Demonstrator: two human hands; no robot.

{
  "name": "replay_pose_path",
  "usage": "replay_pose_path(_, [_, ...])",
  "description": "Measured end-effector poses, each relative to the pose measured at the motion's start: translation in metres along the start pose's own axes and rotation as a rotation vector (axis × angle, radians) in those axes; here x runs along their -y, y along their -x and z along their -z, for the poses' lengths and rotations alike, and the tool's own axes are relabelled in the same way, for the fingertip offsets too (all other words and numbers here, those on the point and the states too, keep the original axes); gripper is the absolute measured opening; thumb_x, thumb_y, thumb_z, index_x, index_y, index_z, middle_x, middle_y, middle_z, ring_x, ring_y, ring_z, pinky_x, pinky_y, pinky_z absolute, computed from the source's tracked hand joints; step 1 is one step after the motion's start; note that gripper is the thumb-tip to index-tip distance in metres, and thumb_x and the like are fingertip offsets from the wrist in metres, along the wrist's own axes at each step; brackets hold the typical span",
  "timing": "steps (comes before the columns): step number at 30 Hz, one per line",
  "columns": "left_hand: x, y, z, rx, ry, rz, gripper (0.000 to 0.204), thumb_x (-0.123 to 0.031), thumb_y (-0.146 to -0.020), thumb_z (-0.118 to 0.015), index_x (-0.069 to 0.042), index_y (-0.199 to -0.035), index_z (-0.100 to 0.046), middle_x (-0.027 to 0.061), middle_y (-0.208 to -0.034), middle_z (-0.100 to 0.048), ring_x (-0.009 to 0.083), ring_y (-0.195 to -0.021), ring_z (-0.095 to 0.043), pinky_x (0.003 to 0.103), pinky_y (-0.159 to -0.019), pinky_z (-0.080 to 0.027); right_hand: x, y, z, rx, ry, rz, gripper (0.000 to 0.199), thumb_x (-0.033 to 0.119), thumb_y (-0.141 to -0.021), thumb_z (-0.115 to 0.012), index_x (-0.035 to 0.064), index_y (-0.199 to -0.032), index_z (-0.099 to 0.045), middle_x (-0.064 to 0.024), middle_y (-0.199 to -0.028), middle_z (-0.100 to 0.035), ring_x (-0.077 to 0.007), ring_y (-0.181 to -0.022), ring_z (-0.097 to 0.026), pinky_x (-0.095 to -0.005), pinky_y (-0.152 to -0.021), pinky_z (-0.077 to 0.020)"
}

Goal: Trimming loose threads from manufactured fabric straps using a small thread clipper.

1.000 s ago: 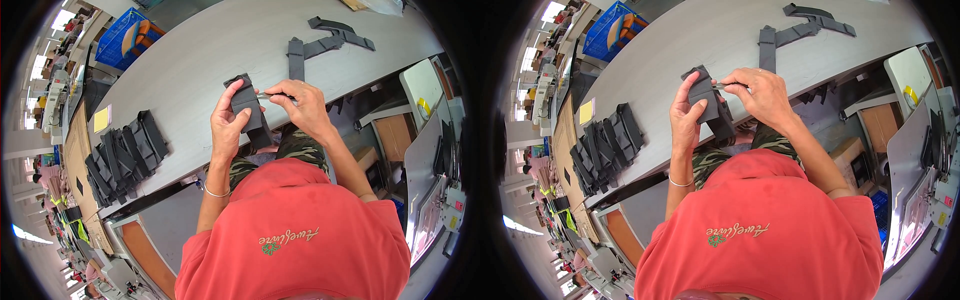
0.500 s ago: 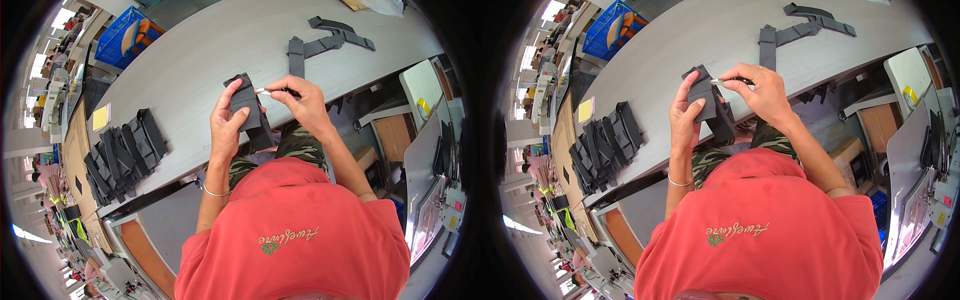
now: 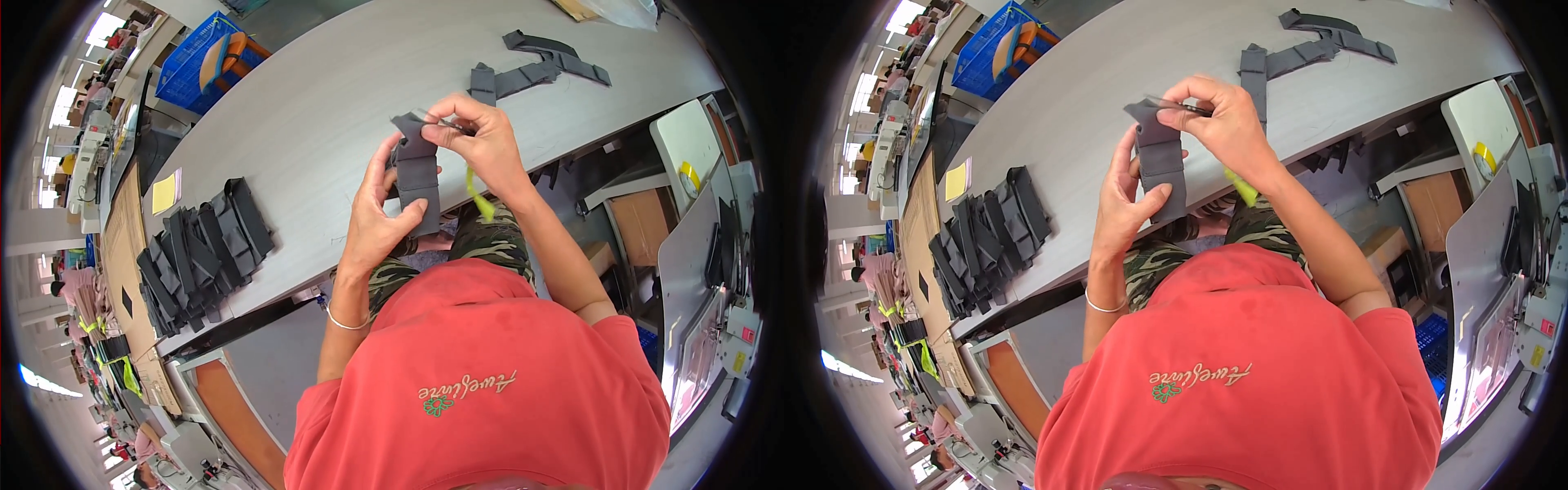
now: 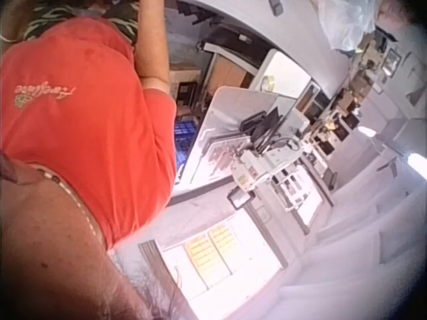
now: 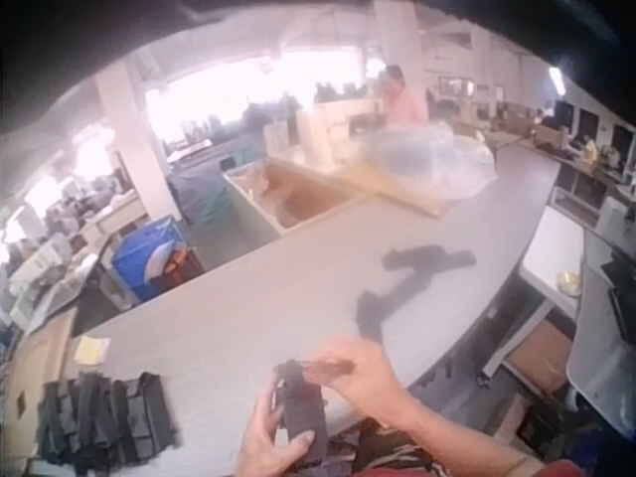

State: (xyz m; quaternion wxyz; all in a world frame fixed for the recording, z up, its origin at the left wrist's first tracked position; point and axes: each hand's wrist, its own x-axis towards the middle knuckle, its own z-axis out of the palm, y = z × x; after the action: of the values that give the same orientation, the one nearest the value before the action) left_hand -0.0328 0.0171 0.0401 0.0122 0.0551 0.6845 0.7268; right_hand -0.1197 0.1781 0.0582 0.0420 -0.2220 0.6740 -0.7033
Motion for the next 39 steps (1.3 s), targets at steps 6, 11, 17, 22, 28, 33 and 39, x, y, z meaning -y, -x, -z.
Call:
replay_pose_path(6, [-0.007, -0.002, 0.003, -0.009, 0.057, 0.132, 0.042, -0.008, -0.083, -0.063, 0.003, -0.121, -0.049, 0.0165, -0.105, -0.065, 0.0183, -0.099, -0.063, 0.030, -0.082, -0.052, -0.002, 0.000, -0.007, -0.029, -0.174, -0.173, 0.008, 0.005, -0.083, -0.069, 0.0042, -0.086, -0.063, 0.0050, -0.075, -0.058, -0.0035, -0.070, -0.050, -0.0195, -0.062, -0.0382])
replay_pose_path(11, [0.007, -0.004, 0.003, -0.173, 0.112, 0.137, 0.021, -0.017, -0.092, -0.059, 0.002, -0.102, -0.058, 0.0110, -0.085, -0.069, 0.0125, -0.078, -0.064, 0.026, -0.069, -0.051, -0.014, 0.002, -0.011, -0.005, -0.181, -0.145, 0.008, 0.002, -0.082, -0.069, 0.0046, -0.086, -0.062, 0.0041, -0.081, -0.060, -0.0023, -0.068, -0.047, -0.0197, -0.062, -0.0376])
replay_pose_path(17, [0.019, -0.003, 0.008, -0.347, 0.125, 0.093, 0.019, -0.016, -0.093, -0.057, 0.000, -0.084, -0.063, 0.0058, -0.078, -0.068, 0.0043, -0.061, -0.052, 0.021, -0.053, -0.038, -0.002, 0.012, -0.013, 0.133, -0.097, 0.024, 0.012, -0.006, -0.080, -0.066, 0.0036, -0.087, -0.064, 0.0030, -0.082, -0.061, -0.0025, -0.065, -0.048, -0.0194, -0.057, -0.0383])
replay_pose_path(22, [0.028, -0.005, 0.011, -0.433, 0.191, 0.025, 0.021, -0.016, -0.092, -0.057, -0.001, -0.080, -0.065, -0.0012, -0.074, -0.063, 0.0018, -0.059, -0.041, 0.021, -0.050, -0.028, -0.012, 0.022, -0.018, 0.185, 0.095, 0.103, 0.020, -0.011, -0.075, -0.062, 0.0027, -0.091, -0.065, -0.0036, -0.083, -0.066, -0.0101, -0.071, -0.060, -0.0237, -0.062, -0.0469])
replay_pose_path(28, [0.009, -0.005, 0.002, -0.454, 0.336, 0.142, 0.022, -0.018, -0.092, -0.060, -0.001, -0.080, -0.067, -0.0068, -0.069, -0.053, 0.0012, -0.060, -0.038, 0.021, -0.052, -0.027, -0.012, 0.022, -0.014, 0.206, 0.134, 0.138, 0.026, -0.012, -0.074, -0.060, 0.0032, -0.094, -0.066, -0.0053, -0.086, -0.067, -0.0144, -0.077, -0.062, -0.0270, -0.069, -0.0493])
replay_pose_path(33, [0.014, -0.003, 0.008, -0.450, 0.143, 0.079, 0.024, -0.019, -0.090, -0.064, -0.002, -0.074, -0.067, -0.0086, -0.062, -0.049, 0.0007, -0.055, -0.035, 0.022, -0.048, -0.024, 0.008, 0.020, -0.006, 0.202, 0.201, 0.132, 0.023, 0.001, -0.079, -0.065, 0.0087, -0.100, -0.068, -0.0041, -0.085, -0.066, -0.0160, -0.078, -0.060, -0.0296, -0.073, -0.0476])
replay_pose_path(39, [0.013, -0.001, 0.012, -0.424, 0.045, 0.105, 0.027, -0.018, -0.088, -0.063, -0.002, -0.067, -0.065, -0.0108, -0.057, -0.041, 0.0008, -0.052, -0.029, 0.023, -0.046, -0.019, 0.007, 0.006, 0.013, 0.163, 0.773, 0.493, 0.024, 0.012, -0.075, -0.071, 0.0151, -0.099, -0.071, 0.0023, -0.079, -0.065, -0.0171, -0.067, -0.049, -0.0310, -0.066, -0.0316])
